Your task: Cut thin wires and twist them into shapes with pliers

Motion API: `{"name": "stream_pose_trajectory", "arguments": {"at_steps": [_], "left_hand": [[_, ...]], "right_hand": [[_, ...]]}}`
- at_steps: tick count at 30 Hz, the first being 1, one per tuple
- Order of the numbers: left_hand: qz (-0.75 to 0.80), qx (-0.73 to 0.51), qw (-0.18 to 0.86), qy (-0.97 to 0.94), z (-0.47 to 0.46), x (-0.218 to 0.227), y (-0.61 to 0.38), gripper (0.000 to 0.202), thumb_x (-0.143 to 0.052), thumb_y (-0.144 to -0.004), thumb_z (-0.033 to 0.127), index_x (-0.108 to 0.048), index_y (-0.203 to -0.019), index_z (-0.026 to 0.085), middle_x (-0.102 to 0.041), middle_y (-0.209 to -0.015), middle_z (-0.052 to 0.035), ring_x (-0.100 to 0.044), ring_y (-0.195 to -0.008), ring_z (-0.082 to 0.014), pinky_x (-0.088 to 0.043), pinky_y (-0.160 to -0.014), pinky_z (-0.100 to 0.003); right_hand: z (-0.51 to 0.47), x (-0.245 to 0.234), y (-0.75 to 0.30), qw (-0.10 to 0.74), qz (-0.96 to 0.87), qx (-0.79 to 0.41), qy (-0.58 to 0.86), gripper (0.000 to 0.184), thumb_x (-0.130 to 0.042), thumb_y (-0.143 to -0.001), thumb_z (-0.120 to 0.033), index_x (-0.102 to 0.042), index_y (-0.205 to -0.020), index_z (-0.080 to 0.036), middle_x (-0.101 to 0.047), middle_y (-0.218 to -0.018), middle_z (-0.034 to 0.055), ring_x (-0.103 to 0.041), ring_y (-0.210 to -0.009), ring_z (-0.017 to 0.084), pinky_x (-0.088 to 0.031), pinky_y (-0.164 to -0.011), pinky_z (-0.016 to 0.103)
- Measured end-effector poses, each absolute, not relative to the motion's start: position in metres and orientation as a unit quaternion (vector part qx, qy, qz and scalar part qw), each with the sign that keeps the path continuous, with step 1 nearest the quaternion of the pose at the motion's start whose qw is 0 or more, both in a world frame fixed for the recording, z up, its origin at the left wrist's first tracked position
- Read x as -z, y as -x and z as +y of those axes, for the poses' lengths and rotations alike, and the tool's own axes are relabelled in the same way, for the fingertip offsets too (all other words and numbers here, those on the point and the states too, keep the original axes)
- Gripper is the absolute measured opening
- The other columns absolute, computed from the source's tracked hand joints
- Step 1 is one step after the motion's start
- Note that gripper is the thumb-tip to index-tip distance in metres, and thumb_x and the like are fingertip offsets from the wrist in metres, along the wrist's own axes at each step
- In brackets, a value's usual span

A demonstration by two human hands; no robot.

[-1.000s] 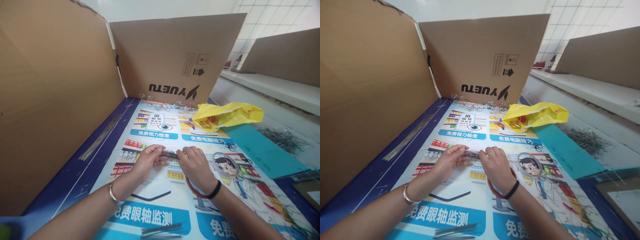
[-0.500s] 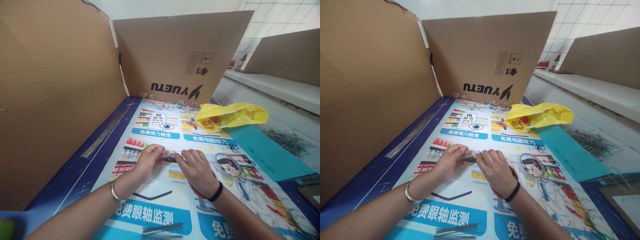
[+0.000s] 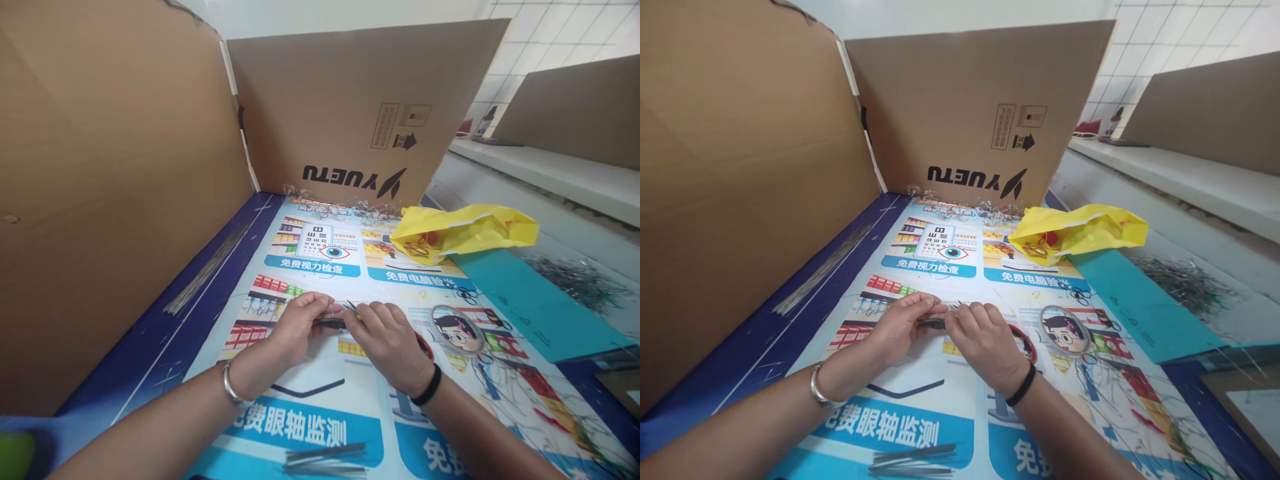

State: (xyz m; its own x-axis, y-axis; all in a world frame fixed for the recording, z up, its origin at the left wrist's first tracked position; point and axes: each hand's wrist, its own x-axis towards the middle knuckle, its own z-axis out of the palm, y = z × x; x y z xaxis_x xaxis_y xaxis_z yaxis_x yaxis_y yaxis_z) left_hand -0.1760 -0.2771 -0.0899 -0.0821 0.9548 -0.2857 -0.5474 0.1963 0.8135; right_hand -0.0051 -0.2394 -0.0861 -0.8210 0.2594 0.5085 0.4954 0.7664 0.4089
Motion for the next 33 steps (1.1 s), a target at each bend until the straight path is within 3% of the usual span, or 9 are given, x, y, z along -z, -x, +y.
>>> {"name": "stream_pose_trajectory", "arguments": {"at_steps": [22,33], "left_hand": [[0.439,-0.582,0.642,-0.237,-0.2775,0.0915,0.1755,0.015,-0.066,-0.072,0.025,-0.057,-0.073,0.013,-0.065,-0.077,-0.0086,-0.061,-0.082,-0.0208,-0.05,-0.078,-0.042],[0.451,-0.58,0.626,-0.261,-0.2779,0.0915,0.1765,0.017,-0.066,-0.073,0.03,-0.059,-0.071,0.014,-0.067,-0.076,-0.0066,-0.063,-0.079,-0.019,-0.05,-0.075,-0.035]], "right_hand": [[-0.2382,0.0892,0.0049,0.221,-0.919,0.257,0.201,0.02,-0.047,-0.088,-0.014,-0.059,-0.104,-0.016,-0.057,-0.085,0.0061,-0.045,-0.077,0.019,-0.031,-0.068,0.035],[-0.2385,0.0903,0.0051,0.218,-0.923,0.238,0.209,0.016,-0.048,-0.089,-0.015,-0.059,-0.099,-0.017,-0.056,-0.081,0.0042,-0.044,-0.076,0.018,-0.029,-0.067,0.033]]}}
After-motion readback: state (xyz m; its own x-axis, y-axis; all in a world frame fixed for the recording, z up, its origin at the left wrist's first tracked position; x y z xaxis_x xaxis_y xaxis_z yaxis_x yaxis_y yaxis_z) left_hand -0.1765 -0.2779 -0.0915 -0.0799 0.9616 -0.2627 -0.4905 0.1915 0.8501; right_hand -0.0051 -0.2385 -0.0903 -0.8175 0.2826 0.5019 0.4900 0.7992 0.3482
